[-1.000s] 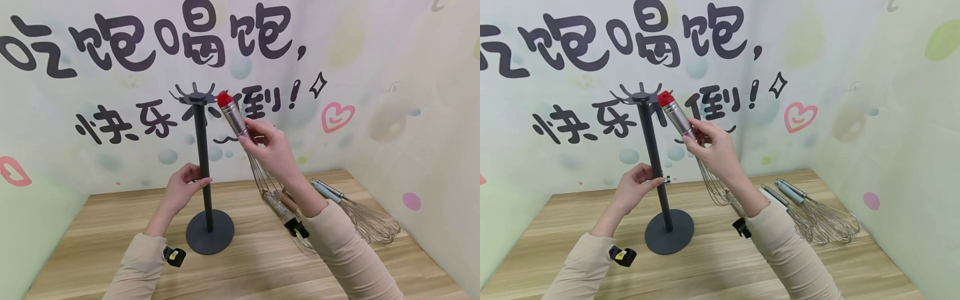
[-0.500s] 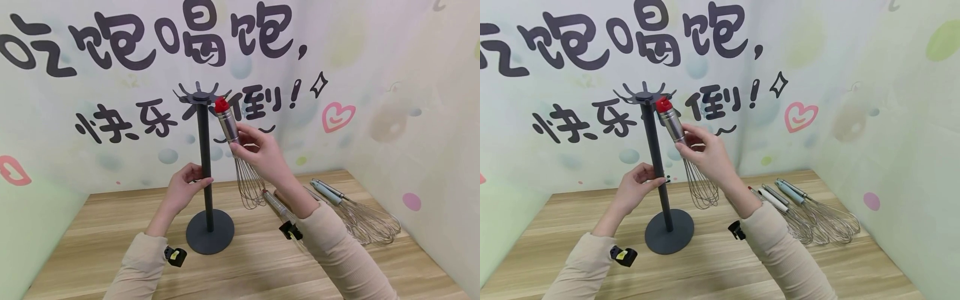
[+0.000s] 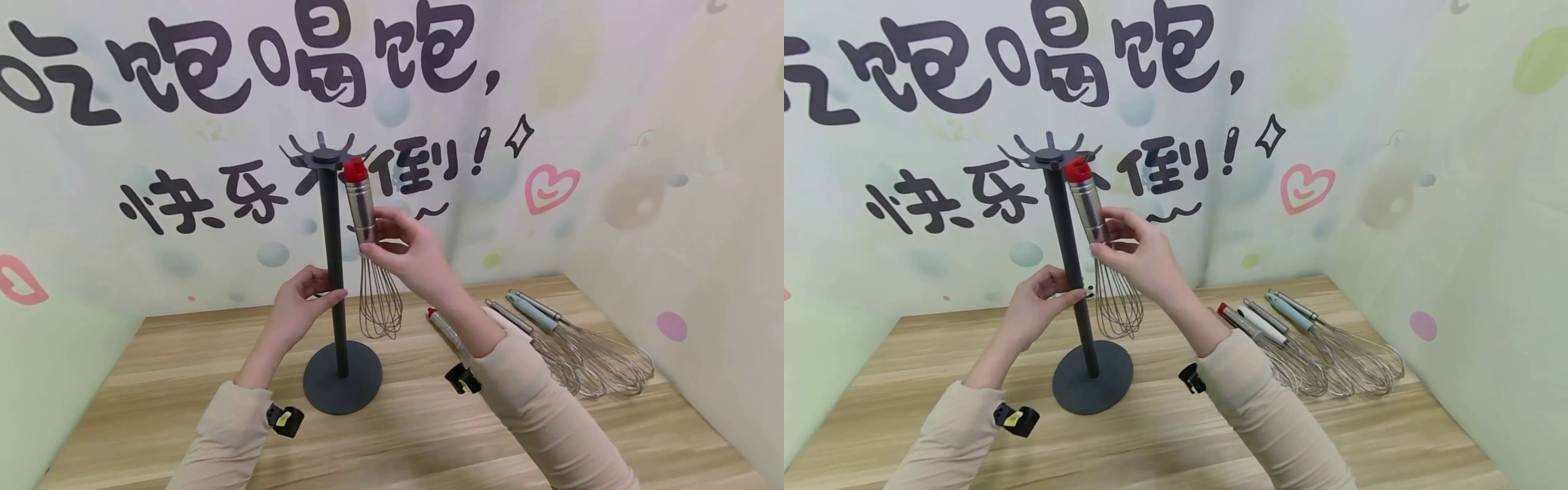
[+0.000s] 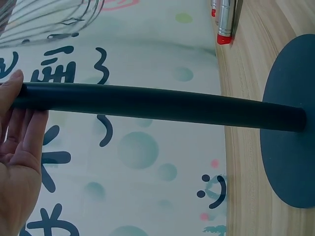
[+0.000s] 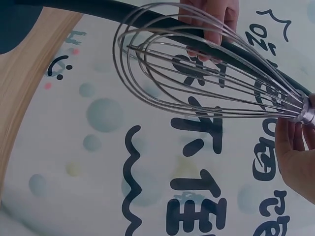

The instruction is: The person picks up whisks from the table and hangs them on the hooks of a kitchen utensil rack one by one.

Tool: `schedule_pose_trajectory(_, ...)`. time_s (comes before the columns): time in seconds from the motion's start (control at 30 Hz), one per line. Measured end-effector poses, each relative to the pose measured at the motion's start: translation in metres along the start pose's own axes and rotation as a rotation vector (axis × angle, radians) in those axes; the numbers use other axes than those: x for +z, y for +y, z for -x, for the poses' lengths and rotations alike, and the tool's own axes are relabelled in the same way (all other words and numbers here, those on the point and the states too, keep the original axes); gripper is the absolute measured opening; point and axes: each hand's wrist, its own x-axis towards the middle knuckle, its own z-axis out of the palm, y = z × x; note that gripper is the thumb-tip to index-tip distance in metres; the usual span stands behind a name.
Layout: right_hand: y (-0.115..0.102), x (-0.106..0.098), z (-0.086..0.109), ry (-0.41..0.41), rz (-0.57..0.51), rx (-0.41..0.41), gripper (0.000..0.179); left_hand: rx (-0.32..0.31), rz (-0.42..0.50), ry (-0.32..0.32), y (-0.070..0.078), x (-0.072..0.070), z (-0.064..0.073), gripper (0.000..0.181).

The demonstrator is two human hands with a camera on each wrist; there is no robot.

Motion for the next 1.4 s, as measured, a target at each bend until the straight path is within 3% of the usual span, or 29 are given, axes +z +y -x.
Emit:
schedule_pose_trajectory(0.3, 0.003, 0.006, -0.001, 0.033, 0.02, -0.003, 0.044, 0.067, -0.05, -0.021, -0.001, -0.002, 0.004, 0.04)
schedule_pose_trajectory(0.53, 0.004, 0.007, 0.001, 0.039, 0.018, -0.009, 0.043, 0.081, -0.086, -0.008, 0.004, -0.005, 0.006, 0.037)
schedule_pose_trajectory(1.0, 0.012, 0.006, 0.005, 0.048, 0.021, 0.001, 0.038, 0.15, -0.004, -0.024, 0.013, -0.007, 0.003, 0.047)
schedule_pose_trajectory(1.4, 0.032, -0.002, 0.011, 0.08, 0.022, 0.032, 0.034, 0.159, -0.009, -0.032, 0.013, -0.006, 0.002, 0.043)
